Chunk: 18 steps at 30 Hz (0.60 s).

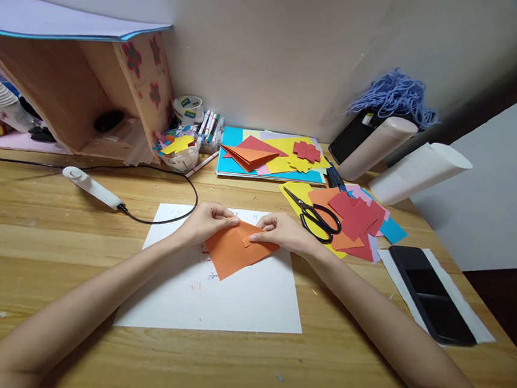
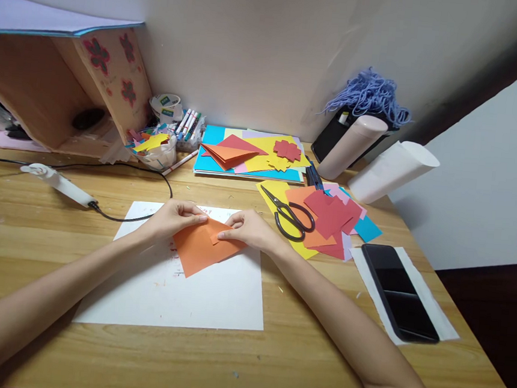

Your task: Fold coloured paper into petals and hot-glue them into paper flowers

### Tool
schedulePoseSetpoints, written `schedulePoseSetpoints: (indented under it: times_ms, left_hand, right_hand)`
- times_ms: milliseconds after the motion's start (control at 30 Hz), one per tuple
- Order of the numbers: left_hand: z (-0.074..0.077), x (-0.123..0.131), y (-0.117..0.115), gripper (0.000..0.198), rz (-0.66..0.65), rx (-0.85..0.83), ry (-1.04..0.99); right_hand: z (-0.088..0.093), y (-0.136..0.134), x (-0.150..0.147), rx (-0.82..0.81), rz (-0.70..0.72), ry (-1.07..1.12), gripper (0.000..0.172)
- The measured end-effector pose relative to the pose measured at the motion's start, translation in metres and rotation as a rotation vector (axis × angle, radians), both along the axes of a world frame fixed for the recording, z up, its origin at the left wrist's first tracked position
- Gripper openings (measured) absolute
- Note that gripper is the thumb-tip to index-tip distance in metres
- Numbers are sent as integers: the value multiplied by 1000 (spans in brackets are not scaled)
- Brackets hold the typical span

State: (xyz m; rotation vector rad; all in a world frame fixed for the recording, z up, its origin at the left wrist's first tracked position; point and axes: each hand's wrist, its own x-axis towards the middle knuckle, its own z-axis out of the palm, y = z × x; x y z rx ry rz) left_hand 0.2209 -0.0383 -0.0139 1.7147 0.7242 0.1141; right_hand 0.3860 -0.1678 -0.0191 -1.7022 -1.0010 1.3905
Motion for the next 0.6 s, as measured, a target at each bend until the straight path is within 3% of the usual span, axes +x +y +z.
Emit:
schedulePoseSetpoints:
  times_ms: [333, 600]
  left_hand:
    - [0, 1, -10, 30, -117, 241, -105]
    - [0, 2, -7, 26, -133, 261, -112]
  right_hand:
    - [6, 2, -16, 202, 21, -142, 32]
    - [3, 3, -9, 120, 71, -82, 34]
